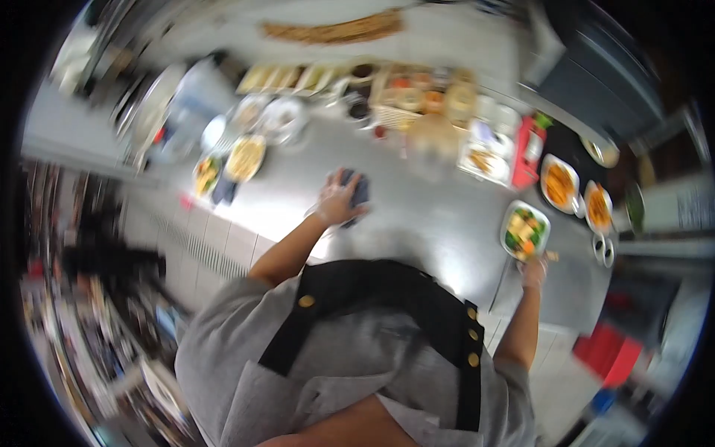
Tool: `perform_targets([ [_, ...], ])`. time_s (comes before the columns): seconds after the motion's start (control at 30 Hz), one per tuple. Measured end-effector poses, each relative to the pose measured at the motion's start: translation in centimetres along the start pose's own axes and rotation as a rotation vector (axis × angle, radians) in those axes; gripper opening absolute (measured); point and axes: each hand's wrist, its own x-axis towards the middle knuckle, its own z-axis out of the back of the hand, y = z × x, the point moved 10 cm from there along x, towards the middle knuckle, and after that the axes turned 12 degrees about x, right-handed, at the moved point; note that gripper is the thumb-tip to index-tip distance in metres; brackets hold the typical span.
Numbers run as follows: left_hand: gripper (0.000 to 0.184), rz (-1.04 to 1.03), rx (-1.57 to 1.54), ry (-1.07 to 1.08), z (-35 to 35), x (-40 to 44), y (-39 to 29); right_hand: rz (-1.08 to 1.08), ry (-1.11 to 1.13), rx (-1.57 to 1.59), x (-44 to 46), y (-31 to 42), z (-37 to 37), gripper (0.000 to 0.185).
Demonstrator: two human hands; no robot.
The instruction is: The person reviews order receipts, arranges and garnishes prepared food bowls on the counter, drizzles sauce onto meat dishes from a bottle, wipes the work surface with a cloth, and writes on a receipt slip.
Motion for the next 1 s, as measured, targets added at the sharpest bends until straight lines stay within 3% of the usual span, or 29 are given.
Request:
perform_targets([
  [0.03,0.096,0.084,-0.026,-0.16,0.5,-0.3,1.2,0.065,-0.057,0.092,-1.3,2.6,-0.5,0.021],
  [0.07,0.086,0.145,-0.025,-0.313,1.5,-0.9,2.8,0.158,-0.026,-0.156,3.0,1.6,1.5,0.021],
  [0.13,0.067,0.385,-0.312,-0.536,2.1,-2.7,7.7,0.07,-0.094,-0.042,0.9,3.8,0.6,0.022],
  [0.17,0.067,0.416,-0.309,-0.537,0.6,-2.9,9.9,0.07,-0.066,-0.055,0.4,4.3,-0.3,0.022],
  [0.23,0.047,0.902,-0.751,-0.673,-6.9,-5.1,19.6,0.028,-0.179,0.148,-0.2,3.6,0.5,0.021],
  [0.27,0.04,1.112,-0.761,-0.726,-10.1,-6.5,23.8,0.032,-0.169,0.146,-1.1,3.8,0.0,0.021],
  [0.3,0.037,1.154,-1.083,-0.607,-15.0,-6.7,28.4,0.009,-0.288,0.217,-2.4,3.5,0.6,0.023],
  [0.33,0.034,1.253,-1.079,-0.539,-15.8,-8.6,31.3,-0.014,-0.406,0.285,-3.7,3.2,1.4,0.025],
  [0.4,0.034,1.258,-0.296,-0.34,-14.4,-11.4,36.8,-0.038,-0.246,0.169,-0.1,-1.4,3.4,0.028],
  [0.43,0.031,1.295,-0.316,-0.245,-11.0,-13.7,37.8,-0.033,-0.234,0.086,-0.4,-2.4,4.0,0.029],
  [0.53,0.029,1.519,-0.626,-0.49,-11.7,-19.2,46.6,-0.037,-0.3,-0.137,-4.4,-2.6,2.6,0.029],
  [0.63,0.025,1.373,-0.532,-0.526,-10.3,-18.8,53.4,-0.025,-0.31,-0.274,-7.7,-2.8,-0.9,0.029],
  [0.7,0.02,1.217,-1.897,-0.723,-15.8,-15.6,54.1,-0.008,-0.281,-0.355,-9.3,-2.8,-4.6,0.03],
  [0.8,0.019,1.099,-2.148,-0.709,-14.9,-12.3,53.3,0.03,-0.194,-0.334,-10.6,-3.0,-11.9,0.031],
  [0.93,0.016,1.276,-1.959,-0.741,-17.6,-11.3,56.1,0.021,-0.032,-0.097,-13.1,-2.2,-22.6,0.025],
  [1.0,0.012,1.398,-1.675,-0.634,-15.6,-12.2,56.7,0.055,0.017,0.015,-15.2,-0.9,-27.5,0.02],
])
